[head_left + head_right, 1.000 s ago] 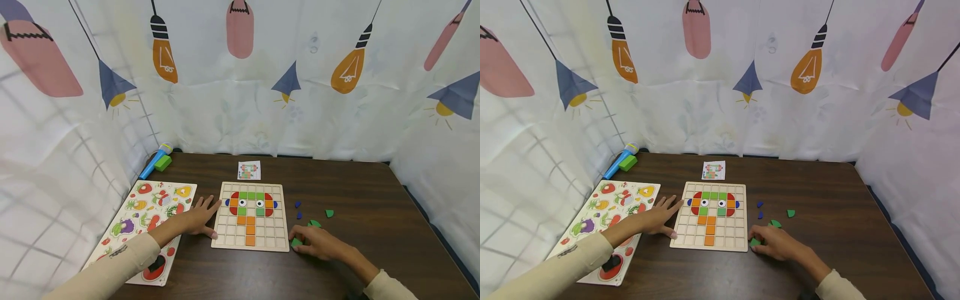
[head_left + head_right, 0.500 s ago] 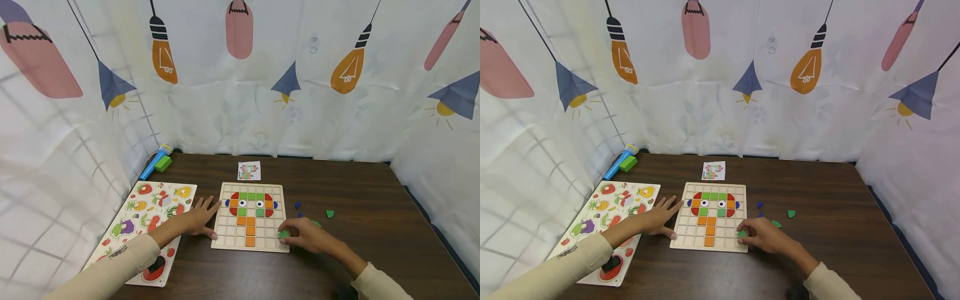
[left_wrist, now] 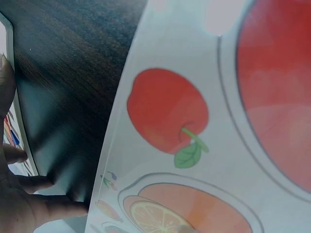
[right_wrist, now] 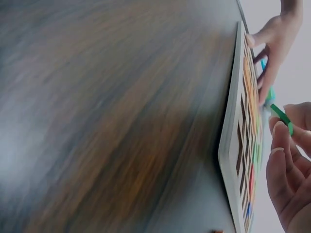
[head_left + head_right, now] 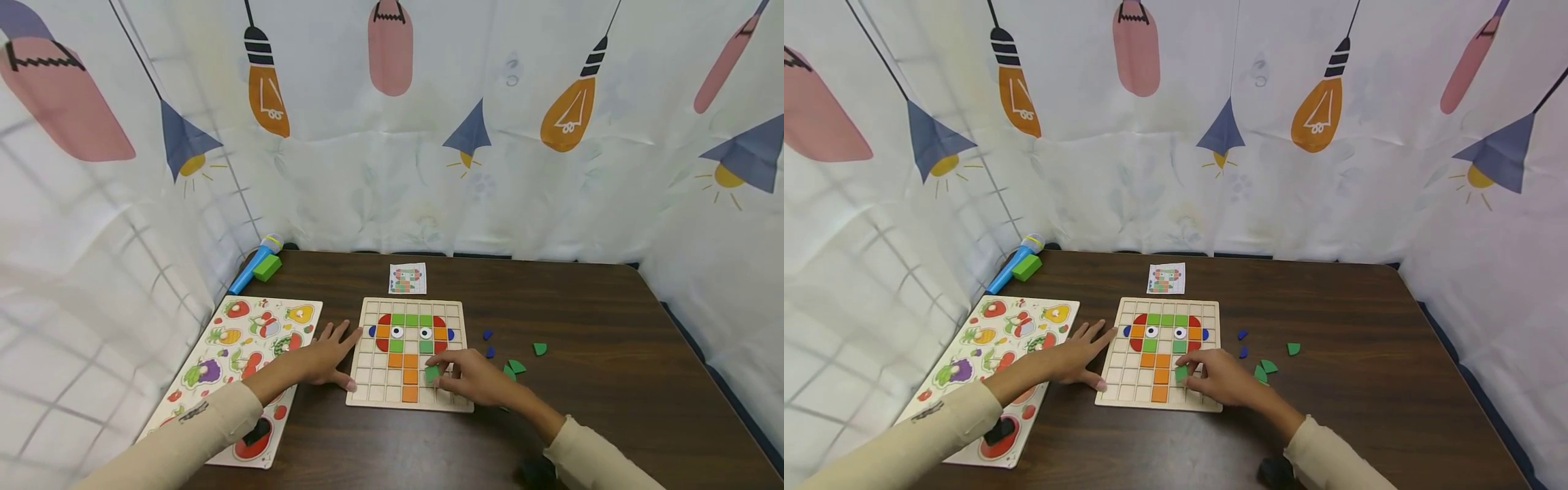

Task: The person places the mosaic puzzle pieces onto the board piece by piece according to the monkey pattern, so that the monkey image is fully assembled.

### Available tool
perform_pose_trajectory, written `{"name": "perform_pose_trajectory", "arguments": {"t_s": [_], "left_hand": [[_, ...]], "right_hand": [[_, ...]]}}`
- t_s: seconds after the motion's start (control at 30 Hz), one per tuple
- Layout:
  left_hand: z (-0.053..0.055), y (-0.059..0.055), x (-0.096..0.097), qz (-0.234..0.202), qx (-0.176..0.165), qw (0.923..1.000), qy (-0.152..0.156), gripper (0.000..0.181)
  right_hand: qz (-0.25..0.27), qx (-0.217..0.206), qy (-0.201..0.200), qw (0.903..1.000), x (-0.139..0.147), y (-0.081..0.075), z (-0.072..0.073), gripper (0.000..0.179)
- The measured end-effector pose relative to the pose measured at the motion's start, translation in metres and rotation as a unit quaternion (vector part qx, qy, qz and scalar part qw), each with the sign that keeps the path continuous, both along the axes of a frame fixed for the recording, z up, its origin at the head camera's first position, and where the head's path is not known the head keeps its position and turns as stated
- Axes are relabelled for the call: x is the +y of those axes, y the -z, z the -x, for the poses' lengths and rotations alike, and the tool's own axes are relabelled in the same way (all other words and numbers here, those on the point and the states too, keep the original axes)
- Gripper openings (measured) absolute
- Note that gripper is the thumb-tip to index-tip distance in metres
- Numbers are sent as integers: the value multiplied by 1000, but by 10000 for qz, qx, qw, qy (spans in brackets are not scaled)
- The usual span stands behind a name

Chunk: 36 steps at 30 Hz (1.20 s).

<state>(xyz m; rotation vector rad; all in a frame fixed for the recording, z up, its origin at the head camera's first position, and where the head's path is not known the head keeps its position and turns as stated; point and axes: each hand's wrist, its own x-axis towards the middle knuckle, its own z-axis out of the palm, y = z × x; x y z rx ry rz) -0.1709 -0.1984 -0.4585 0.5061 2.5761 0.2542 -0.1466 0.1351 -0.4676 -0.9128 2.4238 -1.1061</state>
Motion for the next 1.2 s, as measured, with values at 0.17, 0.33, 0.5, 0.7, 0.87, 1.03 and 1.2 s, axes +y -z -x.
{"name": "perform_pose_trajectory", "arguments": {"t_s": [0.17,0.33,0.5,0.7,0.87,1.03,1.2], "left_hand": [[0,-1,0,3,-28,10000,-34,110],[-1,-2,1,3,-38,10000,-33,109],[-2,-3,0,14,1,10000,-1,108],[-2,-4,1,-13,10,10000,4,107],[-2,-3,0,10,7,10000,-5,107],[-2,-2,0,-30,82,9999,55,107],[-1,0,0,34,97,9999,78,107]], "right_hand": [[-27,-111,33,9999,-15,3,2,27],[-132,-1,135,9998,-31,7,4,25],[-100,1,338,9994,-46,8,5,23],[-218,79,415,9989,-61,8,3,21],[-416,213,541,9974,-68,8,3,20],[-510,319,593,9964,-72,7,3,20],[-580,342,598,9959,-76,7,5,21]]}}
